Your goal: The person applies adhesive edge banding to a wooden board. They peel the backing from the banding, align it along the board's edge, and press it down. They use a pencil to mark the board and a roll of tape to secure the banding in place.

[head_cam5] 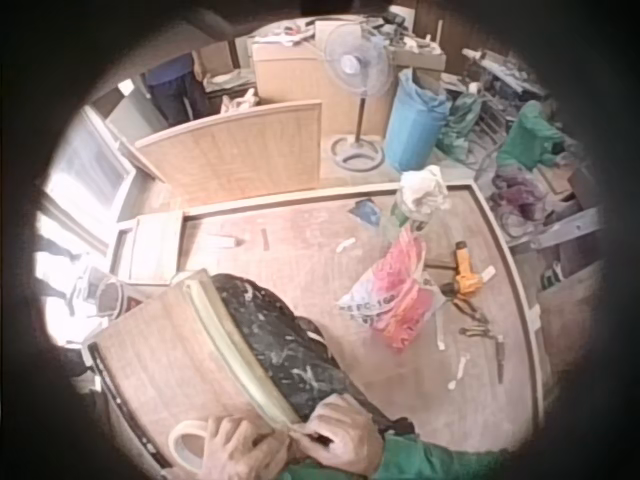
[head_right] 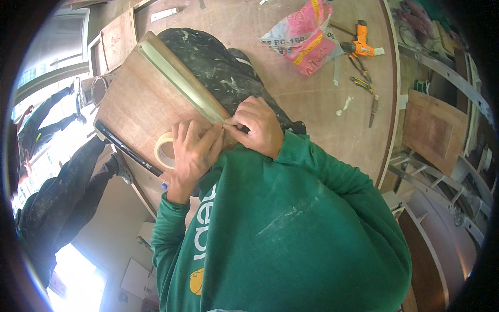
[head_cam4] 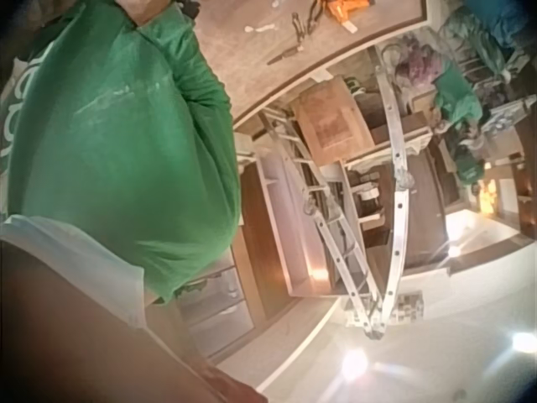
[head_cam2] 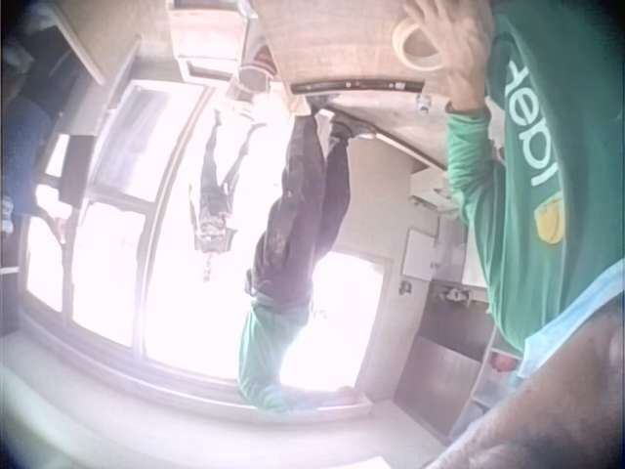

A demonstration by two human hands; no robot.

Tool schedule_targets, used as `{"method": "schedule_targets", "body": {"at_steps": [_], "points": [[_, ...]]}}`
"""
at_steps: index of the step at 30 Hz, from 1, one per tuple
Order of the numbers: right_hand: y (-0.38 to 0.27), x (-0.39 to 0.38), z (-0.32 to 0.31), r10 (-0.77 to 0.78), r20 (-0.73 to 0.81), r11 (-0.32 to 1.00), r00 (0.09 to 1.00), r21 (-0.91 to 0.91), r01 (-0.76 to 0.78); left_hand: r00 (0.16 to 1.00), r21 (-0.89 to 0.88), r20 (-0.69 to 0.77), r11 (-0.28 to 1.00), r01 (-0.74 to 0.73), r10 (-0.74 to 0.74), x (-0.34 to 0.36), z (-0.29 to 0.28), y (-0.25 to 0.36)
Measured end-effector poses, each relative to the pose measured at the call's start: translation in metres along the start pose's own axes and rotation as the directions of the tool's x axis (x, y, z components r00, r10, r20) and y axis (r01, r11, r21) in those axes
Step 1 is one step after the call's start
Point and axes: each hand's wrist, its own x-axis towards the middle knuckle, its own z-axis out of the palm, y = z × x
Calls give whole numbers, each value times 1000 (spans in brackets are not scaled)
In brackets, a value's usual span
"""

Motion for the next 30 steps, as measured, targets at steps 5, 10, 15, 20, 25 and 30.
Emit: {"method": "schedule_targets", "body": {"at_steps": [5,10,15,20,25,30], "points": [[-1,5,-5,-98,-15,995,995,-28,98,999,-15,0,999,42,-42,-2,-2,4],[1,7,-7,-182,22,974,983,-133,183,1000,-16,-8,1000,16,-16,-2,-3,2],[8,12,-7,-309,41,930,950,-195,311,1000,31,20,1000,0,0,-7,-5,3],[11,7,-7,-290,76,933,954,-197,300,1000,4,1,1000,-1,1,-9,0,9],[3,24,-18,-146,105,989,984,34,144,1000,-97,31,995,3,0,-4,-11,6],[-1,70,-13,-53,-16,995,998,84,54,1000,-70,8,998,-5,5,16,-22,-8]]}}
